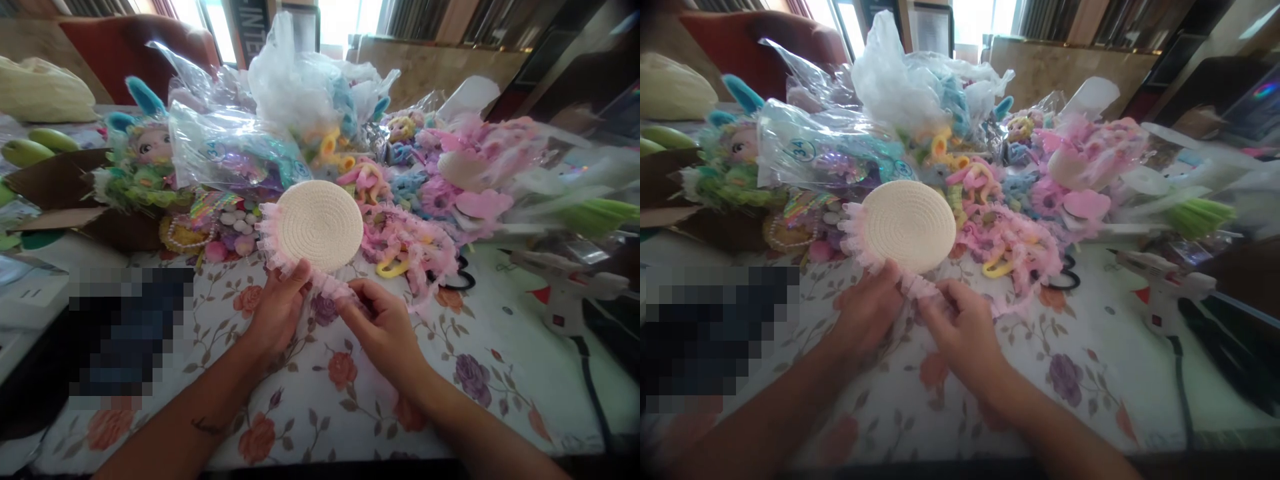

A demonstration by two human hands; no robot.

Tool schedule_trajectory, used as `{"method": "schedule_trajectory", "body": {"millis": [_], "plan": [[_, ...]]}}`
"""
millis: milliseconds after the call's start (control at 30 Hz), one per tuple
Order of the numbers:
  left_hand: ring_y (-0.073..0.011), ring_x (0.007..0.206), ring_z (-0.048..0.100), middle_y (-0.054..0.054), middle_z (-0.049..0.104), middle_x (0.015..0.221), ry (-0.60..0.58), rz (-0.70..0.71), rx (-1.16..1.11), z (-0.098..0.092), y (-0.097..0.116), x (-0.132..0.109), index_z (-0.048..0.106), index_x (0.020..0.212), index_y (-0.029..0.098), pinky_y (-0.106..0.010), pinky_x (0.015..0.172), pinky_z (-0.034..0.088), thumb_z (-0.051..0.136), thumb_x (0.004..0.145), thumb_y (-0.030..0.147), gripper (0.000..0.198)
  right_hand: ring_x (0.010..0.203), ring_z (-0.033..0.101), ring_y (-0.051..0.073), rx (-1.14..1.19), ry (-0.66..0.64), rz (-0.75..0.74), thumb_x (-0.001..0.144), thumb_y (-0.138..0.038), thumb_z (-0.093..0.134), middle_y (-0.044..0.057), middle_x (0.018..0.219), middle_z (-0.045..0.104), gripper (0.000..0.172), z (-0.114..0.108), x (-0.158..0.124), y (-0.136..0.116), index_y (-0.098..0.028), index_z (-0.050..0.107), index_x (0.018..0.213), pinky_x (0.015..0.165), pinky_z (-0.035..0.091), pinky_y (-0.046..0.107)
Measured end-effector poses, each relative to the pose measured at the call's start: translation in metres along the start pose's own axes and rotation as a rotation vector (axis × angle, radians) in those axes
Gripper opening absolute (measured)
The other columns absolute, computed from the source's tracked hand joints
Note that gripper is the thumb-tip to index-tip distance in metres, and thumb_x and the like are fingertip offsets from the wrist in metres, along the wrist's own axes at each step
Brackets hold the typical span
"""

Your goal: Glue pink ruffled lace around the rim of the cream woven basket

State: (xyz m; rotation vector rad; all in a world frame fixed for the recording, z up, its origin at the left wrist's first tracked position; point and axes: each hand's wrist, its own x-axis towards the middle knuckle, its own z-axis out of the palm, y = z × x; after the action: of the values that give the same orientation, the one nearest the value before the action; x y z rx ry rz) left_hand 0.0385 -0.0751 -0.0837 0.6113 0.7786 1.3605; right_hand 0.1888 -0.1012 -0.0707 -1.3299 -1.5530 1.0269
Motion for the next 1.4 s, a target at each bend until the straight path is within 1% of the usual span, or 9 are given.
{"method": "schedule_trajectory", "body": {"millis": [133,267,333,500,700,900,1067,1233,1400], "plan": [[-0.0164,0.099,0.068,-0.001,0.073,0.096,0.033,0.039,-0.008,-0.001,-0.002,0.0,0.067,0.097,0.023,-0.028,0.081,0.053,0.079,0.08,0.034,0.024,0.069,0.06,0.016,-0.091,0.095,-0.103,0.081,-0.039,0.073,0.0,0.077,0.069,0.019,-0.002,0.002,0.0,-0.021,0.069,0.085,0.063,0.044,0.028],[-0.0124,0.07,0.066,0.003,0.068,0.072,0.012,0.012,-0.013,-0.001,-0.001,-0.001,0.067,0.085,0.021,-0.024,0.063,0.051,0.083,0.075,0.035,0.024,0.067,0.059,0.015,-0.127,0.147,-0.133,0.083,-0.033,0.073,-0.001,0.074,0.068,0.013,-0.001,0.003,0.001,-0.021,0.069,0.081,0.064,0.044,0.028],[-0.0103,0.066,0.064,0.005,0.067,0.069,0.042,0.015,-0.04,0.0,-0.001,-0.001,0.066,0.082,0.021,-0.022,0.059,0.05,0.086,0.071,0.031,0.025,0.064,0.057,0.014,-0.126,0.161,-0.147,0.084,-0.03,0.072,-0.002,0.072,0.066,0.01,-0.001,0.004,0.001,-0.022,0.069,0.08,0.062,0.044,0.028],[-0.009,0.069,0.065,0.006,0.07,0.076,0.053,-0.003,-0.072,0.002,0.001,-0.001,0.067,0.086,0.022,-0.02,0.063,0.052,0.088,0.069,0.027,0.028,0.065,0.054,0.013,-0.156,0.195,-0.184,0.085,-0.026,0.071,-0.003,0.069,0.059,0.011,-0.001,0.005,0.004,-0.021,0.067,0.076,0.064,0.044,0.028],[-0.0119,0.079,0.068,0.002,0.075,0.088,0.072,-0.03,-0.096,0.002,0.001,-0.001,0.069,0.097,0.023,-0.021,0.066,0.054,0.09,0.065,0.023,0.038,0.083,0.054,0.018,-0.214,0.29,-0.258,0.085,-0.029,0.071,0.001,0.084,0.052,0.015,-0.001,0.007,0.009,-0.021,0.062,0.076,0.076,0.049,0.034],[-0.0131,0.081,0.069,0.004,0.074,0.083,0.047,-0.02,-0.075,0.003,0.0,-0.001,0.071,0.098,0.025,-0.022,0.066,0.053,0.09,0.065,0.024,0.039,0.119,0.055,0.028,-0.252,0.382,-0.297,0.082,-0.034,0.075,0.009,0.118,0.055,0.02,0.0,0.007,0.014,-0.022,0.062,0.075,0.102,0.045,0.049],[-0.0155,0.088,0.07,0.001,0.076,0.098,0.012,-0.009,-0.05,0.001,-0.001,0.0,0.07,0.106,0.025,-0.025,0.075,0.055,0.086,0.07,0.024,0.039,0.139,0.044,0.032,-0.19,0.36,-0.241,0.081,-0.038,0.076,0.011,0.142,0.053,0.021,-0.001,0.008,0.014,-0.022,0.063,0.075,0.113,0.036,0.055],[-0.0159,0.096,0.069,-0.002,0.074,0.111,-0.035,-0.005,-0.009,-0.004,-0.005,0.0,0.07,0.105,0.023,-0.025,0.077,0.055,0.081,0.078,0.025,0.029,0.137,0.048,0.031,-0.052,0.303,-0.133,0.079,-0.032,0.077,0.01,0.14,0.059,0.02,-0.003,0.009,0.009,-0.021,0.063,0.07,0.112,0.035,0.053],[-0.0174,0.095,0.069,-0.002,0.074,0.109,-0.05,-0.016,0.013,-0.005,-0.005,0.0,0.069,0.108,0.023,-0.026,0.075,0.055,0.081,0.078,0.027,0.033,0.117,0.061,0.028,0.077,0.222,-0.054,0.08,-0.03,0.075,0.009,0.129,0.066,0.024,-0.004,0.009,0.005,-0.02,0.058,0.067,0.101,0.042,0.046]]}}
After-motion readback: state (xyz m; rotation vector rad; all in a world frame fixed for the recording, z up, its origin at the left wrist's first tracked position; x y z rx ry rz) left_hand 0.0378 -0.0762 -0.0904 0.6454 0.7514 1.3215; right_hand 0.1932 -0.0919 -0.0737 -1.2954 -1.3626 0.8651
